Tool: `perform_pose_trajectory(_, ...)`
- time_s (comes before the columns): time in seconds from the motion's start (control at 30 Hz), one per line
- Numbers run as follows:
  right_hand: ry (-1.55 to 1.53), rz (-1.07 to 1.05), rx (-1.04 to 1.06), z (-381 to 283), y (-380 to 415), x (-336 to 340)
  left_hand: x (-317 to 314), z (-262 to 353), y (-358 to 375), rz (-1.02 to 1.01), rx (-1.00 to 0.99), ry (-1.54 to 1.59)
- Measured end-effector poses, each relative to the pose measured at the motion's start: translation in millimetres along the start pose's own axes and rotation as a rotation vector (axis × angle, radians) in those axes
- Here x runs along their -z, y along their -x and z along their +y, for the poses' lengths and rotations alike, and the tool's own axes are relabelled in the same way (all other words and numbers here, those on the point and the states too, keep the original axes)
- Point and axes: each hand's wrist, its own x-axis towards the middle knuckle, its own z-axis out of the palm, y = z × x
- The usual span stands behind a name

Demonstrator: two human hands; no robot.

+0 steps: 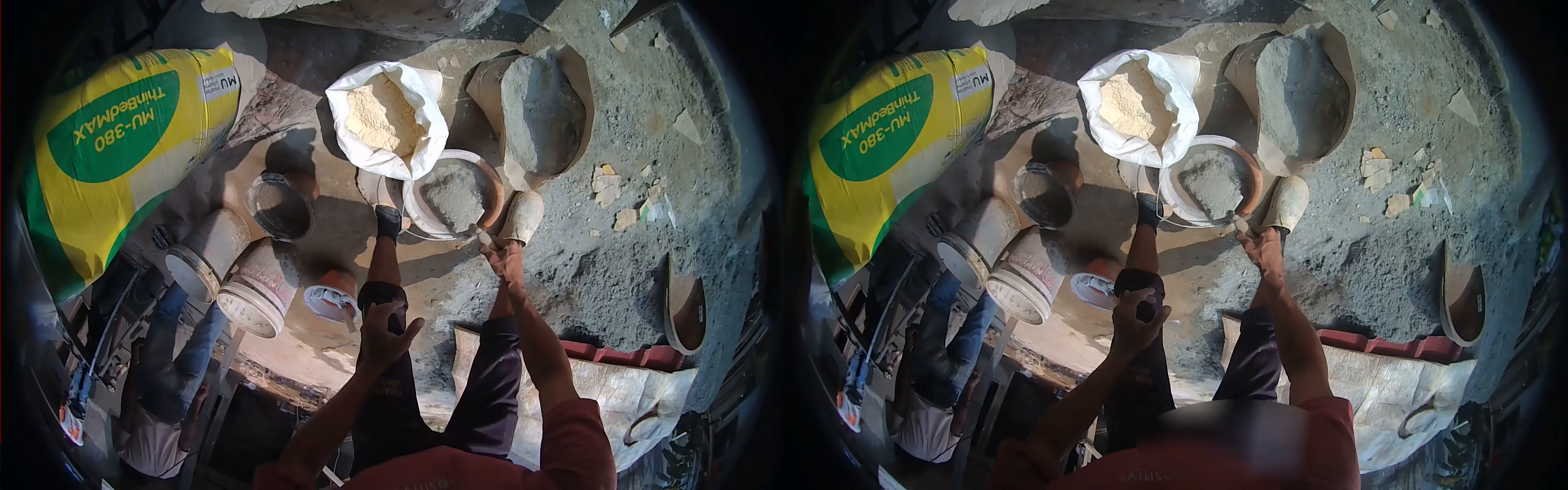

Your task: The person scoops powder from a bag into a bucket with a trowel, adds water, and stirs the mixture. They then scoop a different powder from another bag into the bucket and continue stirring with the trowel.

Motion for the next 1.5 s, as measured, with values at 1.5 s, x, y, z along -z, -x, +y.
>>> perform_pose_trajectory(1.5, -0.275, -0.272, -0.54, -62.7, 64.7, 5.4, -3.3, -2.8, 1.0, -0.054, 0.068, 0.031)
